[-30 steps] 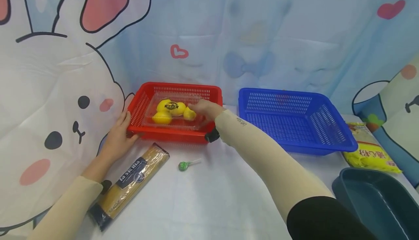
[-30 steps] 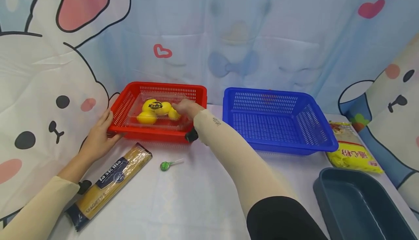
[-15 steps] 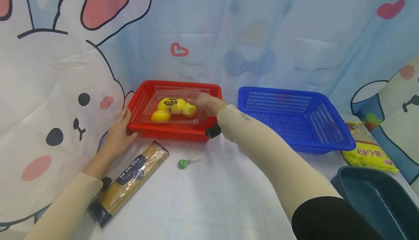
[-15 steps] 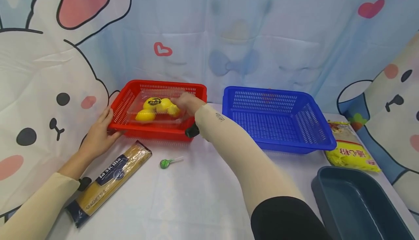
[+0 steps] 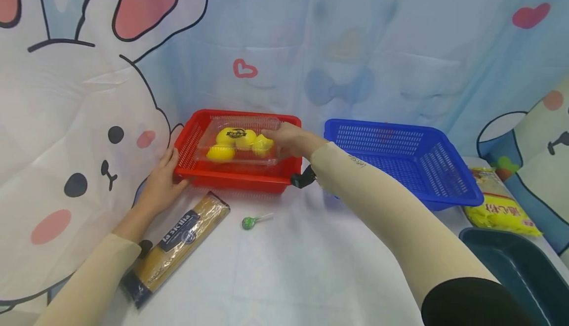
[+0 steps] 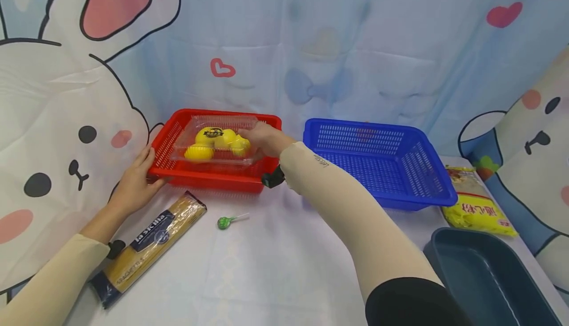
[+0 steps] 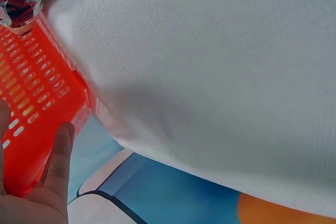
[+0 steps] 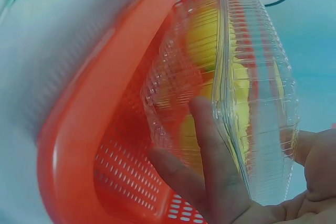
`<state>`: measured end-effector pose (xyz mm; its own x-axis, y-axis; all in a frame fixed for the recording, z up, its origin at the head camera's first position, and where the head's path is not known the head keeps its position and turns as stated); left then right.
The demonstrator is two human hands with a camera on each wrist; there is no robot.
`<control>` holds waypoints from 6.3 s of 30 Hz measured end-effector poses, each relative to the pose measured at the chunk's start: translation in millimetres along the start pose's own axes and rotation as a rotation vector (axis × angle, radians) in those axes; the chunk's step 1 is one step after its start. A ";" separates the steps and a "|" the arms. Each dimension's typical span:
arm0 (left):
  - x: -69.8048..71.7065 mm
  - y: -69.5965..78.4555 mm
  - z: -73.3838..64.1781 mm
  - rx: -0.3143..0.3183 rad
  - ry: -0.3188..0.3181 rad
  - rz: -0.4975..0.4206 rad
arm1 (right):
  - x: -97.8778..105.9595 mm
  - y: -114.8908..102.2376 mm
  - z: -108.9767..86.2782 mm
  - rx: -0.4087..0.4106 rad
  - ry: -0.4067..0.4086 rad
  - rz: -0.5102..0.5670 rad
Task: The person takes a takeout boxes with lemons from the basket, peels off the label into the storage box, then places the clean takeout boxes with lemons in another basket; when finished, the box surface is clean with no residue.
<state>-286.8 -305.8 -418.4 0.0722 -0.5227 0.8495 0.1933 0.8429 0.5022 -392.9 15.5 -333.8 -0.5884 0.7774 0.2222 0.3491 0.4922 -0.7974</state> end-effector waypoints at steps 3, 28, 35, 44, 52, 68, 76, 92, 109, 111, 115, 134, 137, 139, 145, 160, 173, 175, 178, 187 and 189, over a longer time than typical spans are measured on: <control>-0.5 1.0 1.0 -0.001 -0.002 0.000 | 3.4 0.7 -6.8 0.004 0.016 0.006; 0.2 3.1 6.8 -0.005 -0.020 -0.017 | 39.1 14.1 -107.6 0.053 0.068 -0.097; 1.9 2.7 8.4 -0.032 0.011 -0.020 | 42.3 36.0 -131.8 0.065 0.053 -0.137; 3.3 -2.0 8.1 -0.021 -0.007 -0.027 | 34.8 60.5 -168.9 0.106 0.030 -0.108; 7.1 -5.5 5.0 -0.016 -0.010 -0.031 | 23.6 90.9 -197.0 0.114 0.065 -0.097; 3.4 -1.4 4.4 -0.051 0.010 -0.014 | 12.6 155.6 -236.4 0.096 0.078 -0.009; 2.8 -2.3 4.3 -0.058 0.007 -0.019 | 11.2 176.2 -242.3 0.085 0.072 0.032; 1.1 -1.7 4.0 -0.061 0.016 -0.010 | 4.2 209.0 -251.1 0.023 0.062 0.055; 2.2 0.6 3.6 -0.054 0.009 -0.024 | -4.7 234.2 -248.7 0.050 0.029 0.098; 2.4 1.6 4.7 -0.058 0.007 -0.023 | -5.5 237.4 -248.2 0.052 0.029 0.102; 2.9 3.4 6.1 -0.054 -0.002 -0.020 | -5.6 244.5 -246.6 0.027 0.042 0.107; 6.0 2.6 5.1 -0.055 0.006 0.004 | -12.0 269.1 -235.0 -0.069 0.108 0.132; 6.7 1.4 5.6 -0.056 0.009 0.011 | -13.6 271.6 -234.5 -0.066 0.110 0.135; 6.8 0.8 5.7 -0.059 0.007 0.010 | -14.5 272.4 -234.6 -0.057 0.104 0.136; 6.6 0.5 5.9 -0.052 -0.006 0.009 | -14.6 274.1 -233.5 -0.066 0.111 0.124; 7.6 5.6 3.8 -0.056 -0.012 -0.002 | -14.2 276.6 -229.8 -0.140 0.139 0.075; 15.9 21.9 -10.1 0.001 -0.094 0.040 | -13.6 278.4 -227.8 -0.137 0.142 0.061; 18.3 29.0 -15.7 0.028 -0.118 0.057 | -13.7 278.4 -227.5 -0.139 0.141 0.061; 21.4 42.4 -25.6 0.062 -0.116 0.094 | -14.0 278.2 -227.1 -0.148 0.141 0.059; 21.6 93.8 -49.7 -0.001 -0.062 0.148 | -14.1 277.3 -226.5 -0.145 0.142 0.057; 16.0 102.7 -52.4 -0.011 -0.086 0.134 | -14.3 277.3 -226.7 -0.143 0.141 0.060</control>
<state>-214.5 -234.3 -361.7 0.0136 -0.3926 0.9196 0.1982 0.9025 0.3824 -122.4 229.7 -431.0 -0.4590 0.8492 0.2610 0.4866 0.4861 -0.7259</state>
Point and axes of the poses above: each hand's wrist, its own z-axis towards the middle knuckle, its own x-axis out of the back of the hand, y = z × x, the point moved 4 cm from there along z, towards the middle knuckle, and after that the axes turned 9 degrees about -y, right-handed, at the moved point
